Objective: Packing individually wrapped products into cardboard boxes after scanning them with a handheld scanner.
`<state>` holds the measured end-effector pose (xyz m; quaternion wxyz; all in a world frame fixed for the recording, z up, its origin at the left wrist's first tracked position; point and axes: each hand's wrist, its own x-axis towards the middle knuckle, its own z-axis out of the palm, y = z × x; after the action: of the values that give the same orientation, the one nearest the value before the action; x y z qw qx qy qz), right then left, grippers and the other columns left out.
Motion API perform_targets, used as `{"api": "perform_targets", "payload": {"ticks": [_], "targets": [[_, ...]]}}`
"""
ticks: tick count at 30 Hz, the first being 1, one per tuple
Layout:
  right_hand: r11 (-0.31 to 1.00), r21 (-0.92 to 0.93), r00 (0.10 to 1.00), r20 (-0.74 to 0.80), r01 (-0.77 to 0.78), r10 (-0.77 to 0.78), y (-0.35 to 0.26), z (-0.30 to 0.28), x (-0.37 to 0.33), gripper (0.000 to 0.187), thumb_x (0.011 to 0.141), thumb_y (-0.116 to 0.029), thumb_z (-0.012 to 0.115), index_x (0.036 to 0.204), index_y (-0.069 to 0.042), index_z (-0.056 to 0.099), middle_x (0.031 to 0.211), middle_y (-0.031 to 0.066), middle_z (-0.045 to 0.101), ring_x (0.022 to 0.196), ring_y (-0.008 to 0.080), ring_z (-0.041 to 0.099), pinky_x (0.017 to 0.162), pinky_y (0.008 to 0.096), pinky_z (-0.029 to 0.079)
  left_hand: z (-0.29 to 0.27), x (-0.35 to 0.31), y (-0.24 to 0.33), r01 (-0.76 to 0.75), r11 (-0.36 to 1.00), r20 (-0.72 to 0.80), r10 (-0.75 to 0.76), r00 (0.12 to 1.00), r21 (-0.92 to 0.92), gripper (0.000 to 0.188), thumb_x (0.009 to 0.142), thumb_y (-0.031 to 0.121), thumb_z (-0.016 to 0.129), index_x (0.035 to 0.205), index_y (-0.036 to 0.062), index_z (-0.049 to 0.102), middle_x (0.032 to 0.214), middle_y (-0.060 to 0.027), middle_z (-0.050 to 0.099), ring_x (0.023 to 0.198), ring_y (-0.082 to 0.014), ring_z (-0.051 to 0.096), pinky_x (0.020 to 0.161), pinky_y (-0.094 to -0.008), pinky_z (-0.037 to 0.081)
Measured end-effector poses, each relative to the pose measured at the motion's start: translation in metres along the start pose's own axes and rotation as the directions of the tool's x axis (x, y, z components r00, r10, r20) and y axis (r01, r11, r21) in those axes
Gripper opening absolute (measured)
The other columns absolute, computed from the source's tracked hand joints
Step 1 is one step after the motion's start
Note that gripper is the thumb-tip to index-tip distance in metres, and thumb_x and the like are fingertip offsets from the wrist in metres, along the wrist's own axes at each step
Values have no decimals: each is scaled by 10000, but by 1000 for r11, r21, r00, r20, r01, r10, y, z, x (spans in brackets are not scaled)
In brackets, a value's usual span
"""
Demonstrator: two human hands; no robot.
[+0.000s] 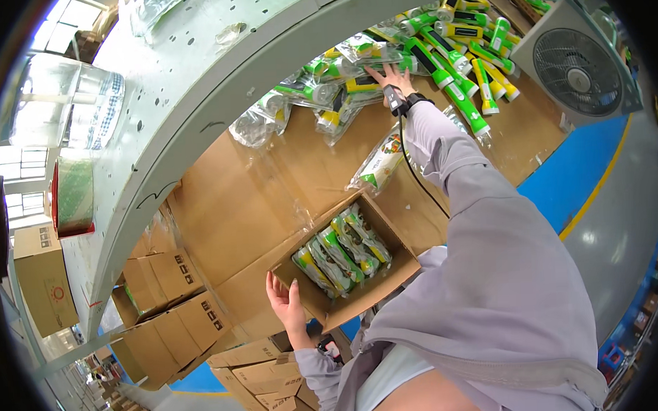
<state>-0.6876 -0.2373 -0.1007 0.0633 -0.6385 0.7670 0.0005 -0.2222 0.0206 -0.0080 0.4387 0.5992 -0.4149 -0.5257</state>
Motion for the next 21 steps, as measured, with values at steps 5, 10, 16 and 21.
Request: {"api": "perform_targets", "payload": {"ticks": [5, 10, 16, 21], "targets": [[965, -261, 913, -386, 30, -133, -1, 50, 13, 462, 820, -117, 476, 1280, -150, 463, 1225, 150, 443, 1068, 375, 486, 867, 543, 424, 22, 2, 5, -9, 996, -81, 16, 997, 87, 717, 829, -27, 575, 1410, 22, 157, 1427, -212, 277, 1346, -285, 263, 1084, -356, 234], [965, -262, 879, -453, 30, -150, -11, 47, -8, 354, 748, -116, 547, 1100, -84, 538, 1035, 82, 508, 865, 286, 537, 763, 380, 478, 35, 5, -1, -60, 989, -108, 75, 991, 138, 767, 807, -49, 564, 1411, 21, 96, 1426, -215, 274, 1342, -290, 272, 1088, -368, 232], [875, 484, 1000, -4, 23, -24, 31, 9, -18, 319, 698, -119, 529, 997, -33, 598, 944, 209, 622, 898, 349, 601, 764, 411, 475, 27, 5, -3, -63, 994, -70, 69, 995, 94, 760, 817, -42, 558, 1409, 15, 86, 1426, -219, 271, 1343, -285, 271, 1087, -366, 237], [286, 951, 991, 97, -120, 93, 94, 31, -46, 220, 704, -122, 487, 861, -21, 604, 762, 140, 627, 721, 246, 604, 648, 327, 465, 18, 8, -5, -51, 997, 0, 51, 999, 59, 741, 833, -27, 553, 1408, 14, 88, 1432, -223, 261, 1345, -283, 267, 1085, -360, 235]]}}
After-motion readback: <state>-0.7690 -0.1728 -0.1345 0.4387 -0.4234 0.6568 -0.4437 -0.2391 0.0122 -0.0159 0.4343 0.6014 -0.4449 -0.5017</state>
